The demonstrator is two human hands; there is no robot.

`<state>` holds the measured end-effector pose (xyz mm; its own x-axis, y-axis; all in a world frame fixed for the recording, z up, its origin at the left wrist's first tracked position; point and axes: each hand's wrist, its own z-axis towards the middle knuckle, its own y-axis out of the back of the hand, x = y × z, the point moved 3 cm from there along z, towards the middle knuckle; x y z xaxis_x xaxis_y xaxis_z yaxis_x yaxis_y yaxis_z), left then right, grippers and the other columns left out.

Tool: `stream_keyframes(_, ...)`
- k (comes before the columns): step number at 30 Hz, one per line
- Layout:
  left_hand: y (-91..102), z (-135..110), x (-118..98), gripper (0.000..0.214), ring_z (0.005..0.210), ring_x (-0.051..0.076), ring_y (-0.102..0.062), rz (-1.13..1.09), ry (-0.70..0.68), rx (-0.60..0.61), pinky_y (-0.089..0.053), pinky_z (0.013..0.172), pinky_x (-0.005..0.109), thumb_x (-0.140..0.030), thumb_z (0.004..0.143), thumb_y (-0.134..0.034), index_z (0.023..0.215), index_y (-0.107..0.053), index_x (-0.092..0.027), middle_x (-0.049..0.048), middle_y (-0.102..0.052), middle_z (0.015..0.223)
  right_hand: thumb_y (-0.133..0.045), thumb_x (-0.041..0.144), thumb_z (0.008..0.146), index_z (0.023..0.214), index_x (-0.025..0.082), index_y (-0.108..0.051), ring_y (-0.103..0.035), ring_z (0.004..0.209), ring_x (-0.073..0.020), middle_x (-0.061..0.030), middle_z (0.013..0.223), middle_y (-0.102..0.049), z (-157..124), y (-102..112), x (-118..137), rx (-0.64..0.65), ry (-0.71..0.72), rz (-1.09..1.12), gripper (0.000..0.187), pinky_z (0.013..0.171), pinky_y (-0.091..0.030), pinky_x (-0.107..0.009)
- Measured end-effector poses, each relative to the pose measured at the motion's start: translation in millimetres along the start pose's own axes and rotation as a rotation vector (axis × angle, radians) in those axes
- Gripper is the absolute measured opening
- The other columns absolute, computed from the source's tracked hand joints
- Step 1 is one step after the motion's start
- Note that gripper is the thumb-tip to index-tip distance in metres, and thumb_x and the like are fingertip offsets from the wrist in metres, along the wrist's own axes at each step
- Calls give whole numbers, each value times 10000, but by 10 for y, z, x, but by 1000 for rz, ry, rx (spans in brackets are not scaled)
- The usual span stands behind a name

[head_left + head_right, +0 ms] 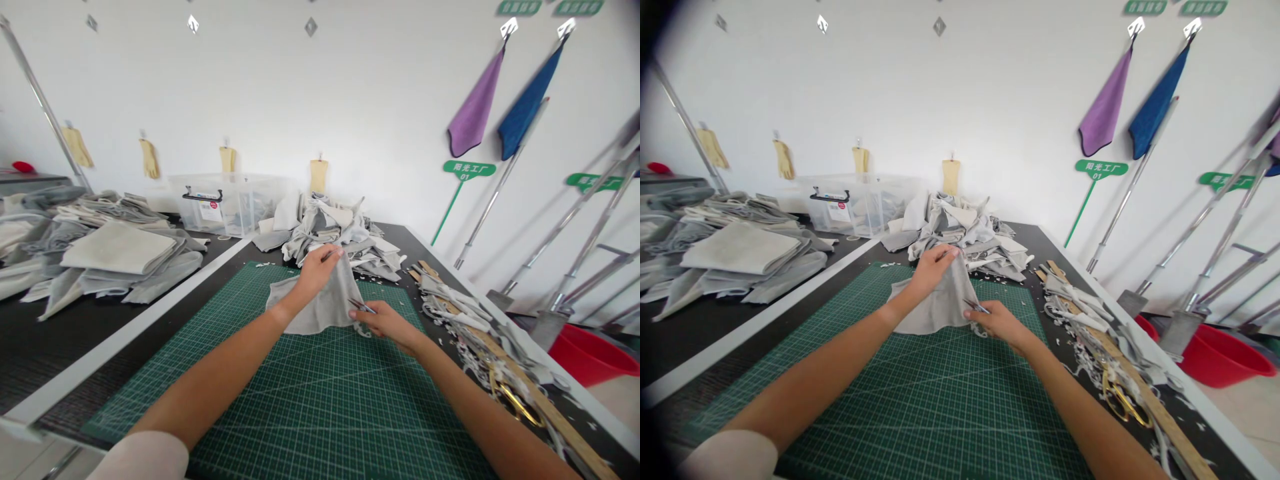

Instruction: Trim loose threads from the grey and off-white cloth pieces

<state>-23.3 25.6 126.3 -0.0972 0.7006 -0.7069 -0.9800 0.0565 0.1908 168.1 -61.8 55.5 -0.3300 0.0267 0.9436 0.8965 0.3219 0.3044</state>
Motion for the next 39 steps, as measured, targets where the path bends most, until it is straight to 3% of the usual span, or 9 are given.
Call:
stream_keyframes(6,502,300,-615,273,870,169,-644,51,-34,-33,-492,801,276,-392,941,-570,973,-724,-168,37,-732,930,-725,587,808,697,217,-437,-181,469,-66,103,504,-248,-132,239,469,-156,113,53,482,449,-132,-246)
stream_keyframes(13,993,243,-1364,238,712,146,-596,83,0,19,-510,606,257,-369,910,-638,1031,-730,-185,38,-664,777,-726,431,888,749,233,-398,-101,488,-73,101,599,-135,-575,410,1148,-349,377,276,408,445,-86,-276)
stream_keyframes(20,1294,15,-1819,302,615,124,-617,216,166,307,-527,591,242,-359,879,-667,1136,-714,-207,31,-636,739,-680,440,918,697,246,-353,-84,485,-88,87,614,-97,-927,317,1447,-404,428,299,440,436,-100,-293)
stream_keyframes(23,1322,1,-1615,348,611,124,-655,291,266,556,-522,609,233,-357,870,-633,1167,-707,-192,26,-649,745,-685,513,888,662,259,-309,-101,482,-90,86,587,-130,-777,254,1289,-401,353,206,506,440,-102,-295)
stream_keyframes(26,1301,28,-1081,373,564,146,-656,339,357,703,-513,566,241,-350,787,-678,1121,-717,-187,38,-681,750,-670,592,860,648,261,-279,-142,472,-86,81,538,-191,-478,178,961,-397,265,140,554,445,-123,-290)
stream_keyframes(30,1082,67,-265,190,488,199,-613,522,382,629,-509,556,292,-262,625,-770,800,-724,-203,21,-621,551,-677,634,816,725,235,-431,-195,454,-81,85,514,-273,-84,40,409,-374,132,110,478,434,-138,-262)
stream_keyframes(33,661,19,63,159,661,255,-666,606,289,497,-526,704,336,-269,665,-768,791,-715,-189,74,-673,653,-610,653,847,732,218,-483,-250,467,-92,73,516,-312,97,-46,66,-345,106,4,467,456,-179,-249)
stream_keyframes(36,80,-162,205,397,819,224,-682,289,165,553,-520,805,305,-424,861,-628,1184,-671,-198,83,-732,933,-559,618,883,704,205,-536,-354,538,-115,41,574,-400,187,-75,-130,-316,182,-183,451,514,-260,-244)
stream_keyframes(39,-326,-392,409,428,969,198,-663,103,174,551,-497,910,291,-465,959,-478,1249,-637,-193,83,-715,1076,-524,553,914,682,199,-567,-444,645,-140,19,648,-485,215,-55,-213,-310,271,-333,425,604,-325,-246)
